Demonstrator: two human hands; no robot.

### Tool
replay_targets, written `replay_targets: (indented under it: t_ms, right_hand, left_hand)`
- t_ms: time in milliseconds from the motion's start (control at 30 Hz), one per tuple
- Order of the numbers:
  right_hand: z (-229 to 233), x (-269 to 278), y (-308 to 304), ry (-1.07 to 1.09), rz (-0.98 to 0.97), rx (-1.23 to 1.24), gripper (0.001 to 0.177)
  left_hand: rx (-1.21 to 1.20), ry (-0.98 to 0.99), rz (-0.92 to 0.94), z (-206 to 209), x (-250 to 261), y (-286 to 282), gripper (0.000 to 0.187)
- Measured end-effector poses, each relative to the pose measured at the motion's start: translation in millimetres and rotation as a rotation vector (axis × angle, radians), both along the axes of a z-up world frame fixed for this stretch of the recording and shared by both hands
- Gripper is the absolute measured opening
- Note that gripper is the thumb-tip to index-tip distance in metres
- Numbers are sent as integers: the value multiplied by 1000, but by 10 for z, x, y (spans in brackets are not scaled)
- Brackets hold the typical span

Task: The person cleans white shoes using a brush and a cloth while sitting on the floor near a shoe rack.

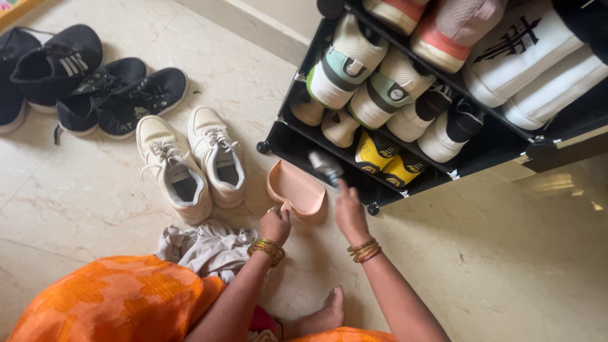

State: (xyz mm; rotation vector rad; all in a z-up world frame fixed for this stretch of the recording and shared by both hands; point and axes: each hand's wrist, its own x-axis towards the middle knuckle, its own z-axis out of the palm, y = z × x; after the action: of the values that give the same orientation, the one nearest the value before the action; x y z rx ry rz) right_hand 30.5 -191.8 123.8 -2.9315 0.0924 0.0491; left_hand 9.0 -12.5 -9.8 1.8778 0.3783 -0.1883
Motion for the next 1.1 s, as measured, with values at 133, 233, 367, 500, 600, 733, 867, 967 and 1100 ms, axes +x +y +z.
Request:
replay_targets:
  t_ms: [133,233,367,500,600,733,867,967,1100]
  right_hand:
    - [-379,298,-361,-140,-198,-49,48]
    - [-822,667,-674,-197,-490,23,34]
    - [-1248,1216,-869,-174,-688,271,44]
    - [-1473,1759,-867,-175,-411,-101,41]
    - [-1560,2018,-786,-332,-305,-77,42]
    - [-1625,2190,-672,-206,-359,263,42]
    - [-1708,2342,-365,-163,-194,-45,41]
    - [-1755,2342,-116,-16,-211,5,42]
    - [-1649,2271,73,-23,1,-33,42]
  left_hand:
    - [-18,-64,30,11,-17,-26,34]
    - [-3,-20,21,74,-36,-39,34]
    - [-10,24,18,193,-82,-42,33]
    - [-33,-5,47,304,-114,-36,33]
    - [-61,35,45,363,-125,-64,33]
    - [-92,-1,99,411,-147,-60,35]
    - [-75,-19,151,450,-158,-59,35]
    - [-93,-3,235,464,-146,-29,35]
    - [-82,23,244,458,-121,9,34]
